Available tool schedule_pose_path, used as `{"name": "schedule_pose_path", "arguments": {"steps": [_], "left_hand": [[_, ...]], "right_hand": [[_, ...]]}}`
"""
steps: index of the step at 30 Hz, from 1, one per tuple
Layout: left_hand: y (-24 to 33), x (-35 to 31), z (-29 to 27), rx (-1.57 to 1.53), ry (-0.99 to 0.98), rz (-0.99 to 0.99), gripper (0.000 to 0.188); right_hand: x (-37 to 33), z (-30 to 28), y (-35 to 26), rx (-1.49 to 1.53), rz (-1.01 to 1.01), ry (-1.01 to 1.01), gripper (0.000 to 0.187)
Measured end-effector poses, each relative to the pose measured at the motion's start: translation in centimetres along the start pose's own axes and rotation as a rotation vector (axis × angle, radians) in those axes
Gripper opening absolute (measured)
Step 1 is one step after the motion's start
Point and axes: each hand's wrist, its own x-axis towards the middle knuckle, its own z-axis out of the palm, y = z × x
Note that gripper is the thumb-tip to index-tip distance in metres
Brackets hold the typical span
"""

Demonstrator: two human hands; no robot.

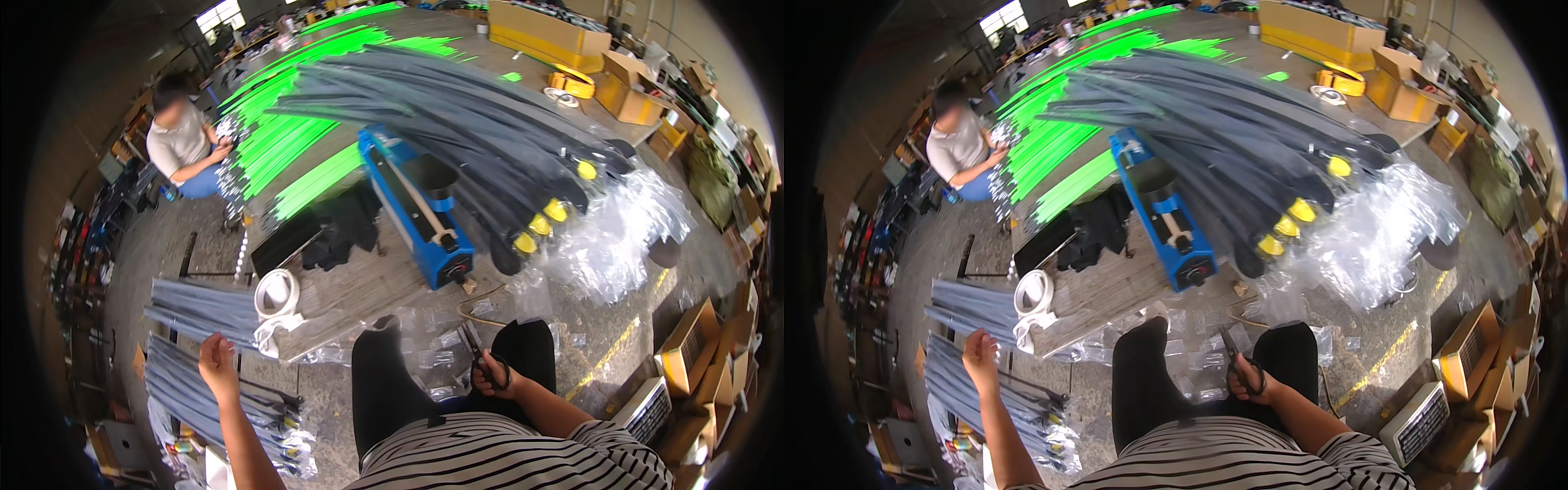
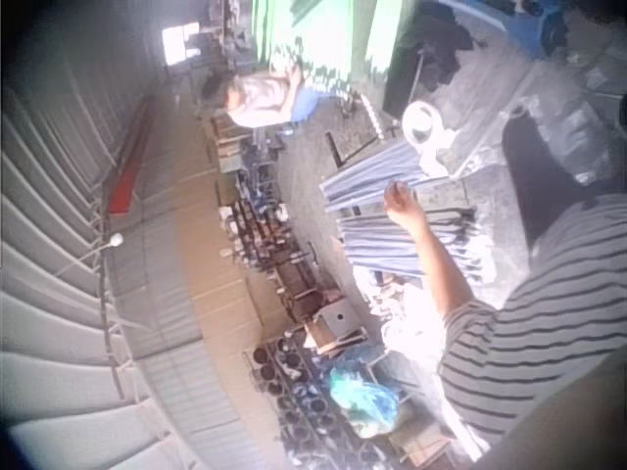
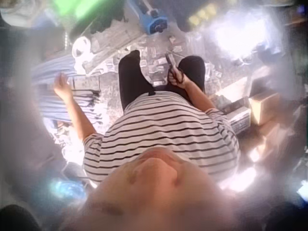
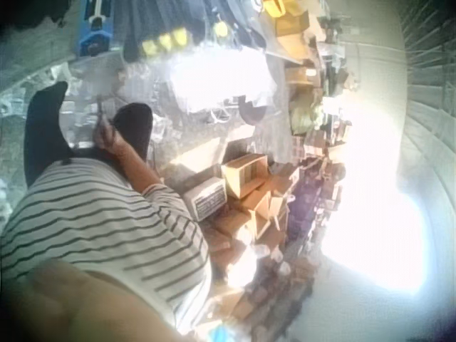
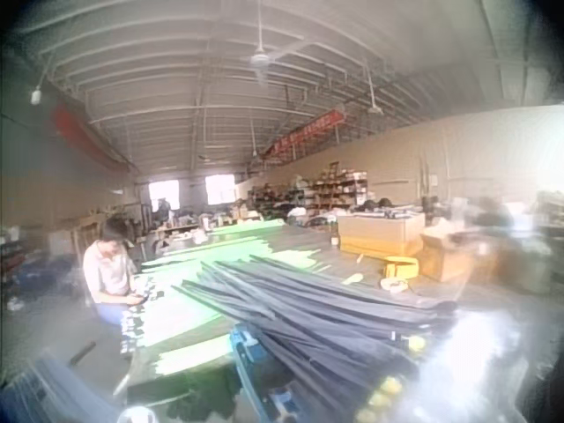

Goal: The person sits in a workshop and repeatedly cuts the plastic wrapping off bundles of long, thin gray rods using a pair of scissors. The person holds the wrapped bundle in one hand and uses the scissors in the other to slice the plastic, then sets the bundle aside.

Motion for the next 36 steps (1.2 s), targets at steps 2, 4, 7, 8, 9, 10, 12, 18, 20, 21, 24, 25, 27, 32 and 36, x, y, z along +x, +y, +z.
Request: {"name": "schedule_pose_path", "arguments": {"steps": [2, 4, 7, 8, 9, 10, 12, 18, 20, 21, 24, 25, 27, 32, 36], "left_hand": [[10.0, -0.5, 3.7, -0.036, -0.137, 0.144, 0.017], [17.4, -1.8, 7.6, -0.275, -0.411, 0.221, 0.018], [26.6, -4.9, 14.7, -0.370, -0.743, 0.374, 0.022], [29.1, -5.9, 17.6, -0.323, -0.809, 0.548, 0.024], [31.6, -7.1, 19.9, -0.264, -0.862, 0.642, 0.025], [33.5, -8.2, 22.4, -0.235, -0.925, 0.604, 0.030], [34.2, -7.9, 28.1, -0.179, -0.825, 0.600, 0.049], [33.9, -4.9, 38.8, -0.327, -0.549, -0.372, 0.053], [31.7, -3.5, 39.9, -0.394, -0.549, -0.508, 0.037], [31.4, -3.2, 39.7, -0.483, -0.594, -0.524, 0.020], [31.3, -2.1, 39.3, -0.647, -0.660, -0.722, 0.017], [31.2, -1.8, 39.1, -0.836, -0.654, -0.786, 0.010], [31.6, -1.7, 37.9, -1.043, -0.756, -0.717, 0.011], [35.2, -3.7, 34.8, -1.204, -0.926, -0.532, 0.010], [37.3, -5.5, 31.3, -1.345, -1.116, -0.178, 0.008]], "right_hand": [[0.3, -0.4, 0.2, 0.041, 0.019, -0.025, 0.055], [0.2, -0.6, 0.2, 0.050, -0.009, -0.113, 0.055], [0.0, -0.7, 0.2, 0.050, -0.031, -0.111, 0.056], [-0.2, -0.8, 0.1, 0.050, -0.042, -0.094, 0.056], [-0.2, -1.0, 0.2, 0.067, -0.048, -0.098, 0.057], [-0.3, -1.3, 0.1, 0.052, -0.053, -0.110, 0.056], [-0.1, -0.9, 0.2, -0.001, -0.037, -0.168, 0.055], [-1.4, -2.1, 0.3, 0.008, -0.084, -0.139, 0.060], [-2.1, -2.4, 0.3, 0.047, -0.077, -0.134, 0.060], [-2.5, -2.6, 0.2, 0.081, -0.085, -0.146, 0.058], [-2.5, -3.4, 0.3, 0.063, -0.097, -0.228, 0.055], [-2.5, -3.2, 0.3, 0.062, -0.097, -0.226, 0.055], [-2.6, -2.7, 0.3, 0.027, -0.086, -0.191, 0.055], [-2.9, -2.9, 0.4, 0.000, -0.126, -0.246, 0.052], [-2.8, -2.5, 1.2, -0.184, -0.202, -0.199, 0.046]]}}
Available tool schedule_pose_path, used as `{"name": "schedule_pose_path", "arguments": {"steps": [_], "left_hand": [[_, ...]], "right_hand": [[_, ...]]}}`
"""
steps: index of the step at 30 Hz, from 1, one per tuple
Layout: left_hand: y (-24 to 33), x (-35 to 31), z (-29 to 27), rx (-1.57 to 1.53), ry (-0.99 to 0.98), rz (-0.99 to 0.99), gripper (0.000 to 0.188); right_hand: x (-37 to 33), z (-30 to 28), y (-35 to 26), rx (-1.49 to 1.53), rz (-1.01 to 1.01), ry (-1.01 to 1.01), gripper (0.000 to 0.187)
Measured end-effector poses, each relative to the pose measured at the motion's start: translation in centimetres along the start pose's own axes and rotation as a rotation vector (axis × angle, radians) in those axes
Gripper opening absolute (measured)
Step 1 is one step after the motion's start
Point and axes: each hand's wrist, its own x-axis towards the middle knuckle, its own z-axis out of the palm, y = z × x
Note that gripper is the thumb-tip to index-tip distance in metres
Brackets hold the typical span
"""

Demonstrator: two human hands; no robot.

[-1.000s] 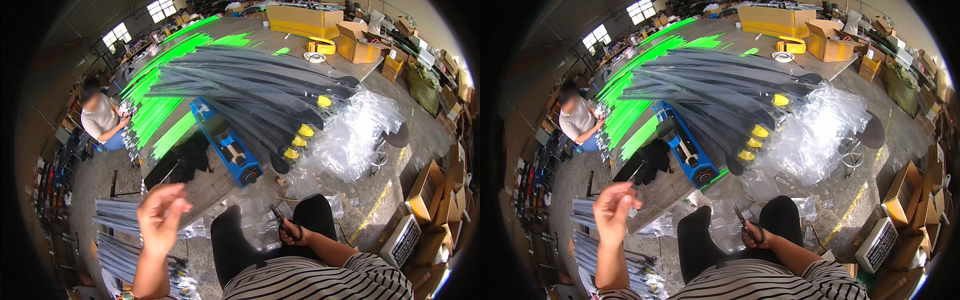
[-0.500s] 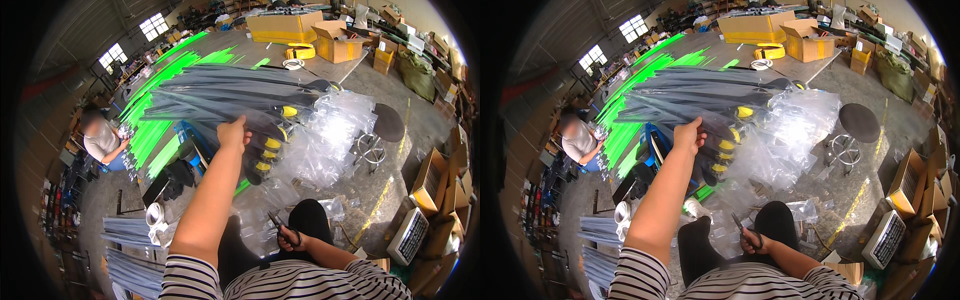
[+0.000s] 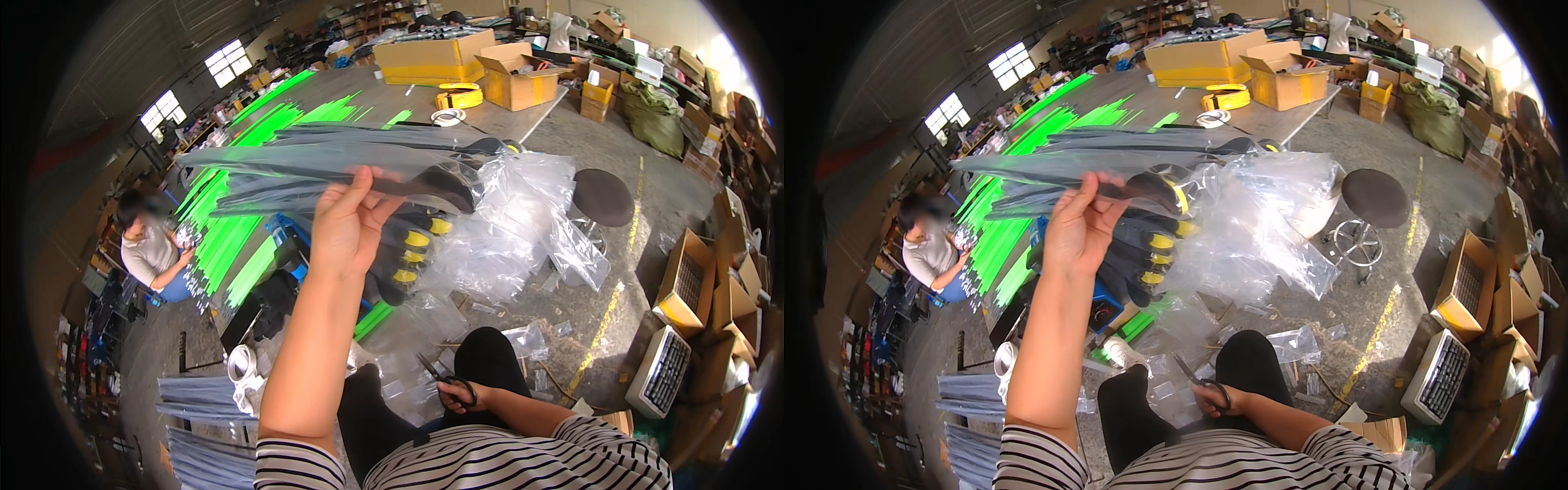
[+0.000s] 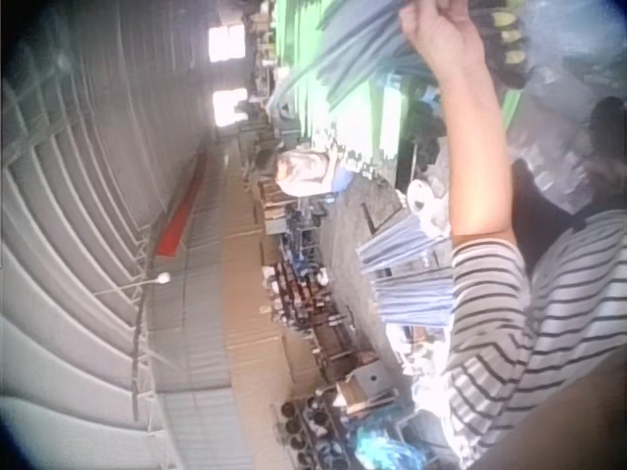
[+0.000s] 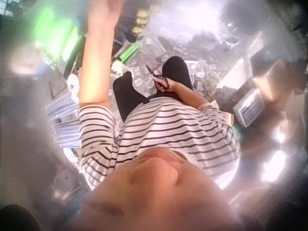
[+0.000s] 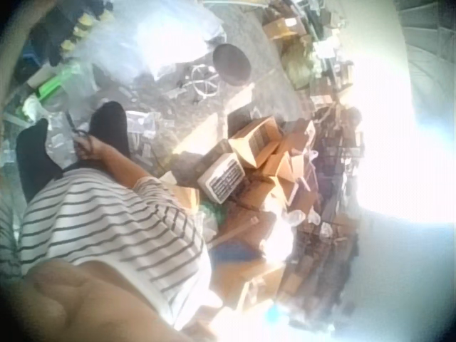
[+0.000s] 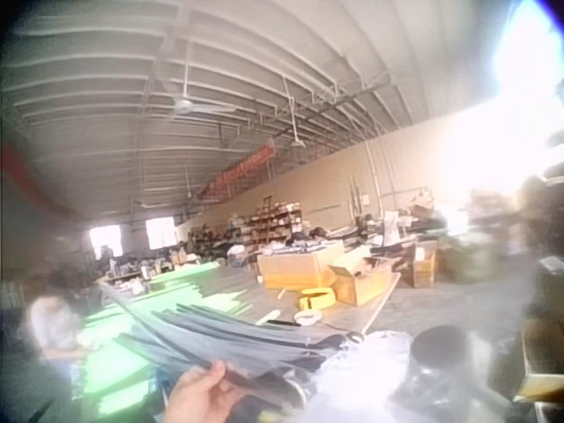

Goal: The person sits in a workshop and repeatedly cuts the plastic wrapping off bundles of long, thin gray rods using a pair of scissors. The person holds the wrapped bundle in one hand and uses the scissors in the other to slice the plastic, then sets the bundle aside.

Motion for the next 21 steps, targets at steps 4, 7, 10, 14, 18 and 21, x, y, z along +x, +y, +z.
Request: {"name": "schedule_pose_path", "arguments": {"steps": [4, 7, 10, 14, 18, 21], "left_hand": [[3.1, -3.9, 2.1, 0.113, 0.038, 0.231, 0.009], [5.7, -7.9, 1.7, 0.242, 0.035, 0.329, 0.009], [8.5, -12.7, -0.1, 0.318, 0.160, 0.414, 0.013], [9.5, -18.1, -3.1, 0.400, 0.310, 0.462, 0.013], [9.1, -21.5, -6.1, 0.362, 0.383, 0.501, 0.012], [9.5, -24.0, -7.6, 0.381, 0.485, 0.506, 0.011]], "right_hand": [[-3.5, 4.3, -3.3, -0.354, -0.114, 0.175, 0.038], [-7.1, 9.0, -7.0, -0.302, -0.363, 0.247, 0.033], [-9.4, 12.1, -12.1, -0.273, -0.623, 0.063, 0.081], [-9.2, 17.0, -16.9, 0.272, -0.709, 0.260, 0.068], [-8.6, 18.0, -18.1, -0.082, -0.728, 0.254, 0.030], [-7.8, 19.2, -18.9, -0.194, -0.842, 0.461, 0.035]]}}
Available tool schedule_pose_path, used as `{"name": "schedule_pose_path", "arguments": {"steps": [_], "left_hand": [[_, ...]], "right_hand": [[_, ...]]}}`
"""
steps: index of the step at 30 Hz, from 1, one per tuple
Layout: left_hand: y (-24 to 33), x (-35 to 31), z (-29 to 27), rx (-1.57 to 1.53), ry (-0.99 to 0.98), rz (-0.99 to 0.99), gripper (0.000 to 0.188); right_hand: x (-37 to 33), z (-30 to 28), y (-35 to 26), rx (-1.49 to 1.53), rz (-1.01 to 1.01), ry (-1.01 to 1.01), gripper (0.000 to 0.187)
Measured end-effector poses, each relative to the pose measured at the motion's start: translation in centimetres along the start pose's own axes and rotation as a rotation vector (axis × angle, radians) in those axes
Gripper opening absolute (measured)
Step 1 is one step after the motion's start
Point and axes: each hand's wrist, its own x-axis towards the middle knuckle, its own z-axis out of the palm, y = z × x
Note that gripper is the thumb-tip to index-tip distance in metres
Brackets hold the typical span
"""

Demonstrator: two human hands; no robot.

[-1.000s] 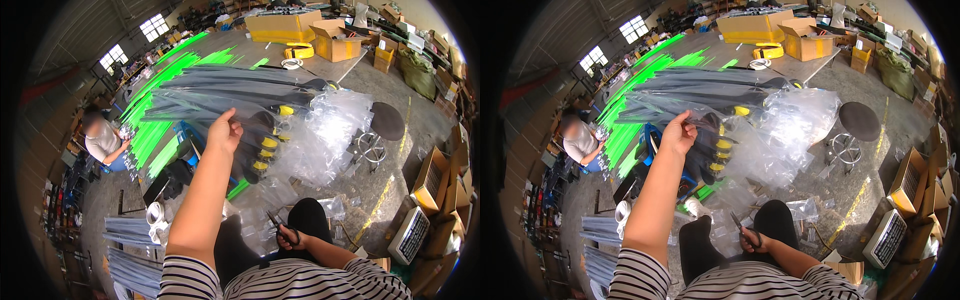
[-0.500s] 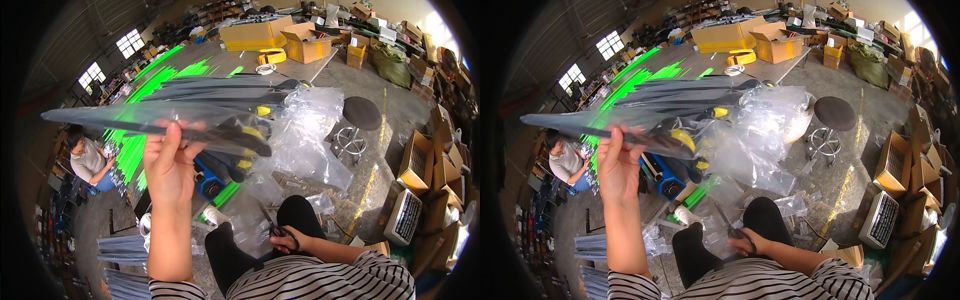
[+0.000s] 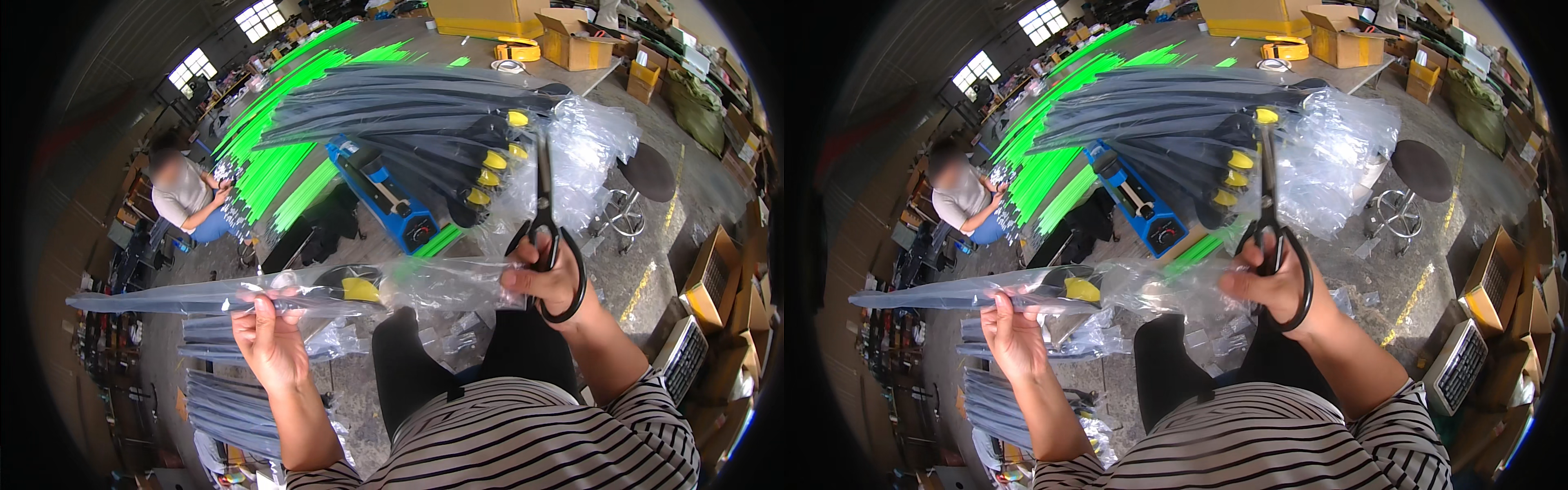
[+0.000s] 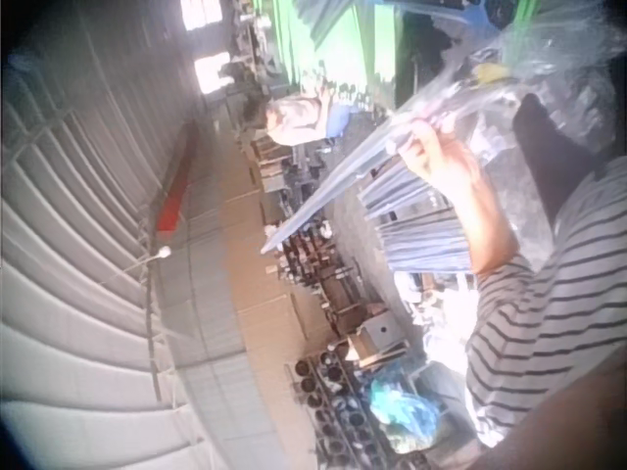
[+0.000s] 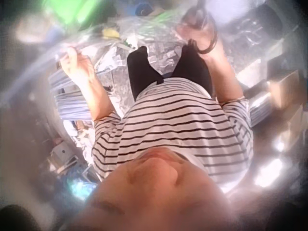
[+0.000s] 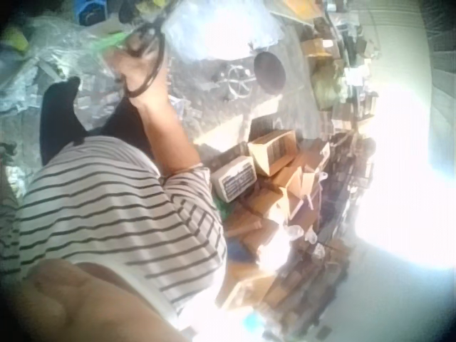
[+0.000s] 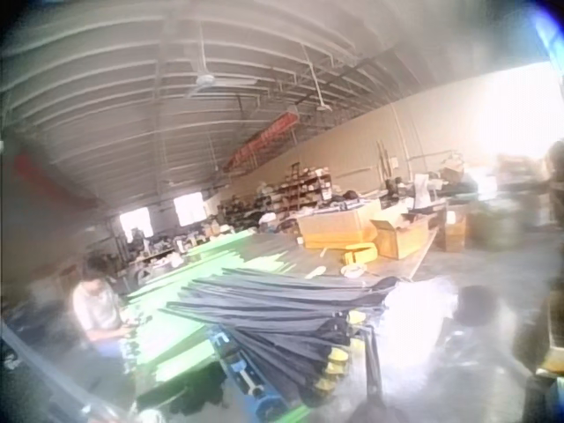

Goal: The person sits in a workshop and repeatedly cuts the plastic wrapping off bundles of long, thin gray rods using a pair of scissors. The person holds the wrapped bundle in one hand and uses the scissors in the other to slice the plastic, then sets the bundle aside.

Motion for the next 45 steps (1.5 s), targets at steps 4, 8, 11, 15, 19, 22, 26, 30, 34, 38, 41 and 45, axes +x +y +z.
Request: {"name": "schedule_pose_path", "arguments": {"steps": [4, 8, 11, 15, 19, 22, 26, 30, 34, 38, 41, 45], "left_hand": [[0.2, -2.1, -2.0, 0.049, 0.066, -0.012, 0.010], [0.0, -2.7, -2.4, 0.046, 0.105, 0.021, 0.011], [-0.2, -2.9, -3.4, 0.028, 0.140, 0.026, 0.011], [-0.4, -3.1, -3.7, 0.008, 0.231, 0.063, 0.011], [-0.7, -2.8, -5.2, -0.019, 0.271, 0.107, 0.014], [-0.5, -2.6, -5.3, 0.002, 0.259, 0.092, 0.016], [-0.4, -3.2, -4.8, 0.019, 0.234, 0.089, 0.017], [-0.3, -3.1, -4.2, 0.020, 0.219, 0.075, 0.016], [-0.4, -3.1, -3.9, 0.040, 0.206, 0.054, 0.012], [-0.4, -2.8, -4.5, 0.045, 0.259, 0.071, 0.011], [-0.2, -2.2, -5.7, 0.025, 0.321, 0.078, 0.012], [-0.2, -1.4, -5.1, 0.010, 0.374, 0.096, 0.011]], "right_hand": [[1.2, 0.6, -0.4, -0.348, -0.309, 0.133, 0.031], [1.7, 2.0, 0.8, -0.041, -0.301, 0.043, 0.032], [2.2, 1.9, 1.3, -0.092, -0.199, -0.001, 0.033], [2.0, 2.4, 1.8, -0.152, -0.228, 0.099, 0.034], [1.2, 1.4, 2.7, -0.132, -0.198, 0.020, 0.034], [1.9, 1.8, 1.7, 0.031, -0.129, -0.011, 0.032], [3.9, 1.8, 2.1, 0.034, -0.229, -0.103, 0.032], [4.2, 2.5, 1.0, -0.095, -0.059, -0.199, 0.034], [3.8, 2.6, 1.4, -0.155, -0.187, -0.013, 0.035], [3.4, 1.6, 1.9, -0.142, -0.258, 0.155, 0.029], [2.2, -0.3, 2.8, -0.355, -0.248, 0.105, 0.025], [-1.3, -2.6, 5.9, -0.702, -0.114, -0.299, 0.039]]}}
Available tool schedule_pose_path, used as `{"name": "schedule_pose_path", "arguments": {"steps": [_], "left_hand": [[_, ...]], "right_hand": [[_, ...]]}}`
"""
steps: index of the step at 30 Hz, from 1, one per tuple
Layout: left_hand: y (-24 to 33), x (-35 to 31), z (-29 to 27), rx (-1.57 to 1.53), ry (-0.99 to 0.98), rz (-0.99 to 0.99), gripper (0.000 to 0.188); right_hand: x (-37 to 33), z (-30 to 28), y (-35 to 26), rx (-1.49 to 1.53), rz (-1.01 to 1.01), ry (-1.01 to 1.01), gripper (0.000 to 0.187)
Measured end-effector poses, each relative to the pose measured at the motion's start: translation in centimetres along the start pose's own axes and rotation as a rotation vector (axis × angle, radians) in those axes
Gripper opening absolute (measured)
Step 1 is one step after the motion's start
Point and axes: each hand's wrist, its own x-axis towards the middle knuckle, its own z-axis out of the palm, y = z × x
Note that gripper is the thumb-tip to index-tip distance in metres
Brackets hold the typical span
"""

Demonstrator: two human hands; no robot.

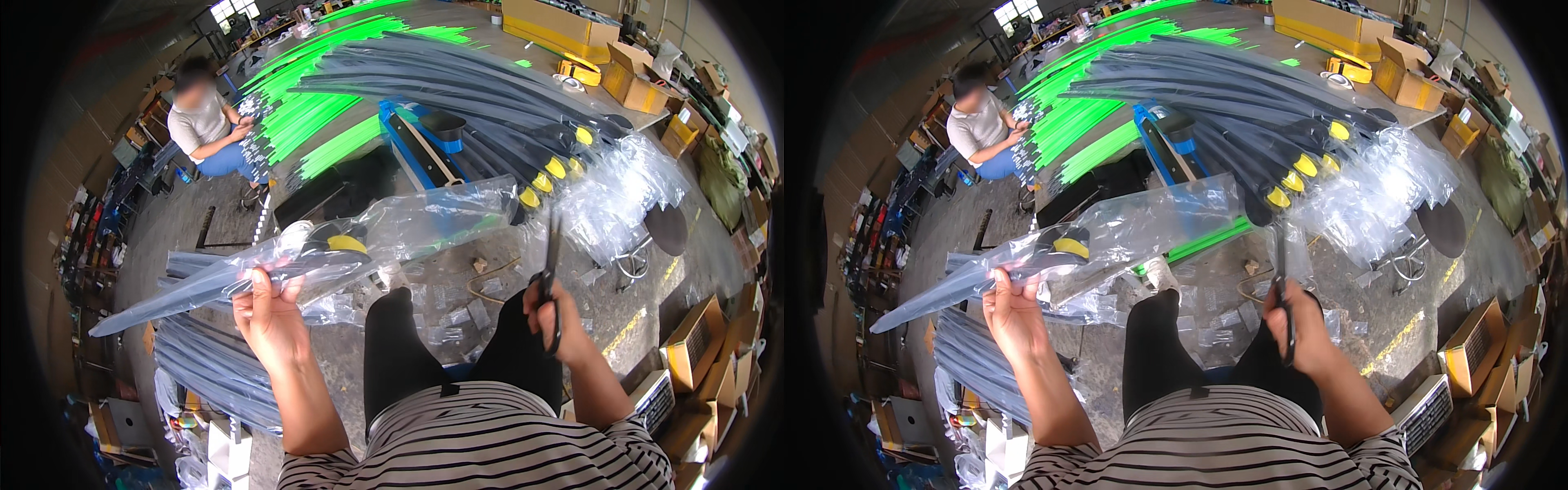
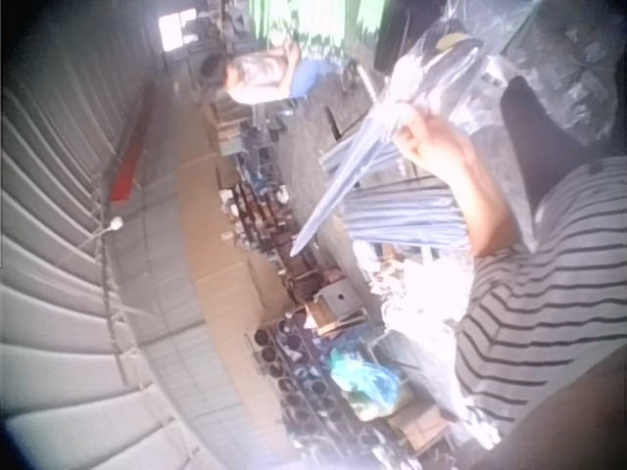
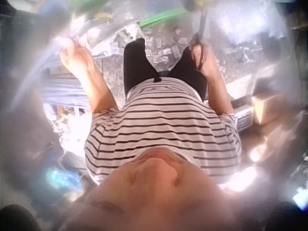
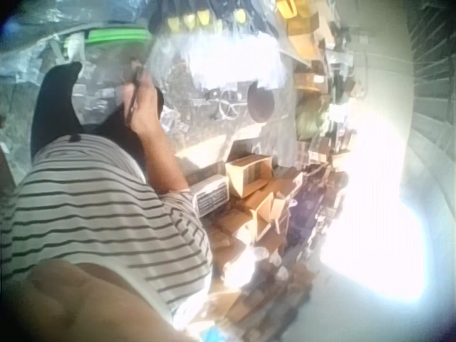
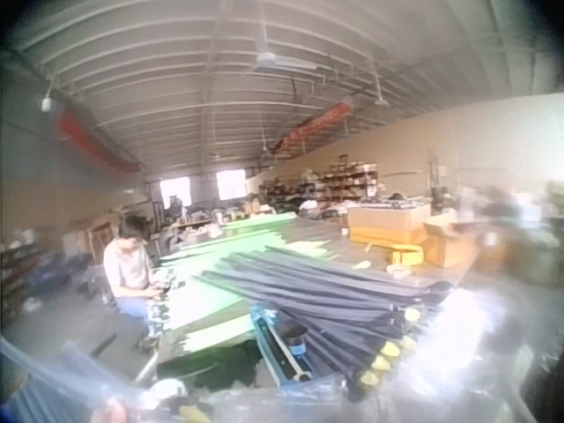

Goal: The person sits in a workshop and repeatedly cuts the plastic wrapping off bundles of long, thin gray rods using a pair of scissors. The person holds the wrapped bundle in one hand and uses the scissors in the other to slice the plastic, then sets the bundle aside.

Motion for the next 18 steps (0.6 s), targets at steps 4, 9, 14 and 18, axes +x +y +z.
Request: {"name": "schedule_pose_path", "arguments": {"steps": [4, 9, 14, 18], "left_hand": [[-0.6, 0.0, 0.6, -0.023, 0.044, 0.006, 0.010], [-1.0, -0.9, 1.0, -0.050, 0.022, -0.012, 0.011], [-1.3, -2.1, 2.1, -0.072, -0.011, -0.028, 0.013], [-1.5, -2.5, 1.6, -0.077, -0.010, -0.041, 0.013]], "right_hand": [[-1.8, 4.0, 0.9, -0.053, 0.149, -0.277, 0.047], [0.2, 5.7, -0.5, -0.153, -0.035, -0.267, 0.057], [1.3, 6.3, -1.7, -0.051, -0.078, -0.189, 0.055], [1.6, 6.1, -2.9, -0.039, -0.057, -0.190, 0.051]]}}
